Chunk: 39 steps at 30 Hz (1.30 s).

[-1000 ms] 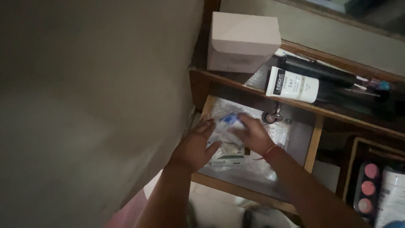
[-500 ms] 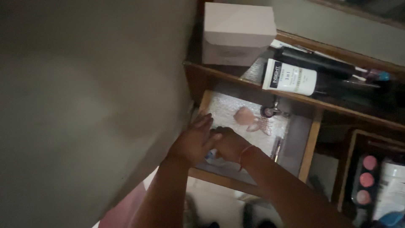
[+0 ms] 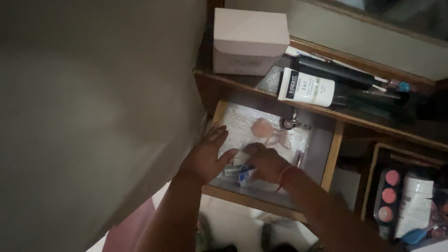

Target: The person opens a wooden drawer and removes bubble wrap, then transfers various cosmetic items including palettes, tubes, and compacts from the drawer to a tray on the vanity. The person handles items one by one, placing them on the tray and occasionally adjusting their position.

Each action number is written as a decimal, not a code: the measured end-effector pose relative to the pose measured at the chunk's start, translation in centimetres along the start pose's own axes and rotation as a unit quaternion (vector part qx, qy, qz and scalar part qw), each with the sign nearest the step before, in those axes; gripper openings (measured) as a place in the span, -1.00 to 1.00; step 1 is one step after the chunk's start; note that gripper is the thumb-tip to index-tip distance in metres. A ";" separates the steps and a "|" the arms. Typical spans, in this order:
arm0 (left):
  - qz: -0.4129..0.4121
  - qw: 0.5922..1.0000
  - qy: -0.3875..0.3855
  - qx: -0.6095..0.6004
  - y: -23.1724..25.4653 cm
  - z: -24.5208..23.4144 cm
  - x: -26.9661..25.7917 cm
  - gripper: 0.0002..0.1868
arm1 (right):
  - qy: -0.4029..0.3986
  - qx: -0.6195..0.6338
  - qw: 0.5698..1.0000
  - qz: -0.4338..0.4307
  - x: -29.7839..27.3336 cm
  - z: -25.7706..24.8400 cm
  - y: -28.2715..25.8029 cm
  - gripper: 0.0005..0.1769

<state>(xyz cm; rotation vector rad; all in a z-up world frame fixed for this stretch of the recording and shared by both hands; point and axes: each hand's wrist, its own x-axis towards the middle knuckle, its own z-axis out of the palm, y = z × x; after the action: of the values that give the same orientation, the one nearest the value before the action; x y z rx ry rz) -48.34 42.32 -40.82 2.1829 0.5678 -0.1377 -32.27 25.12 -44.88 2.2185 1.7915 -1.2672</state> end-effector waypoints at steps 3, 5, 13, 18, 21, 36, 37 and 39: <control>-0.022 1.000 -0.015 -0.003 0.0 0.1 -0.1 -0.29 | 0.058 0.016 0.997 0.037 -0.1 1.5 -1.8 -0.52; -0.011 1.000 -0.009 0.001 0.1 0.1 -0.1 -0.29 | 0.079 -0.007 0.996 0.041 -0.3 2.1 -2.2 -0.55; -0.002 1.000 -0.001 0.016 0.7 -0.2 -0.1 -0.28 | 0.105 0.014 0.994 -0.012 -1.4 1.9 -2.2 -0.59; 0.006 0.999 0.014 0.032 0.7 0.2 -0.1 -0.25 | -0.047 -0.019 0.995 0.083 -0.7 -0.1 -2.4 -0.48; 0.004 0.999 0.015 0.037 0.3 0.9 0.2 -0.27 | -0.032 0.032 0.998 0.050 -1.1 -0.2 -1.9 -0.48; -0.102 0.994 -0.017 -0.032 17.5 2.6 -0.5 -0.52 | 0.338 0.523 0.778 0.081 -26.3 -9.9 2.7 -0.60; -0.116 0.990 -0.061 -0.050 20.1 2.8 -0.1 -0.56 | 0.340 0.532 0.769 0.104 -28.9 -10.9 3.6 -0.63; -0.144 0.975 -0.150 -0.082 26.3 3.8 0.4 -0.57 | 0.366 0.579 0.713 0.150 -34.2 -13.1 4.9 -0.52</control>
<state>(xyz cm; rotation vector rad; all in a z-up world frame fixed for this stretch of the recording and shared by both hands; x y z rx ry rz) -35.93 25.53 -24.44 1.8641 0.6911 -0.5470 -21.17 2.11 -18.15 3.8733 0.3689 -1.8666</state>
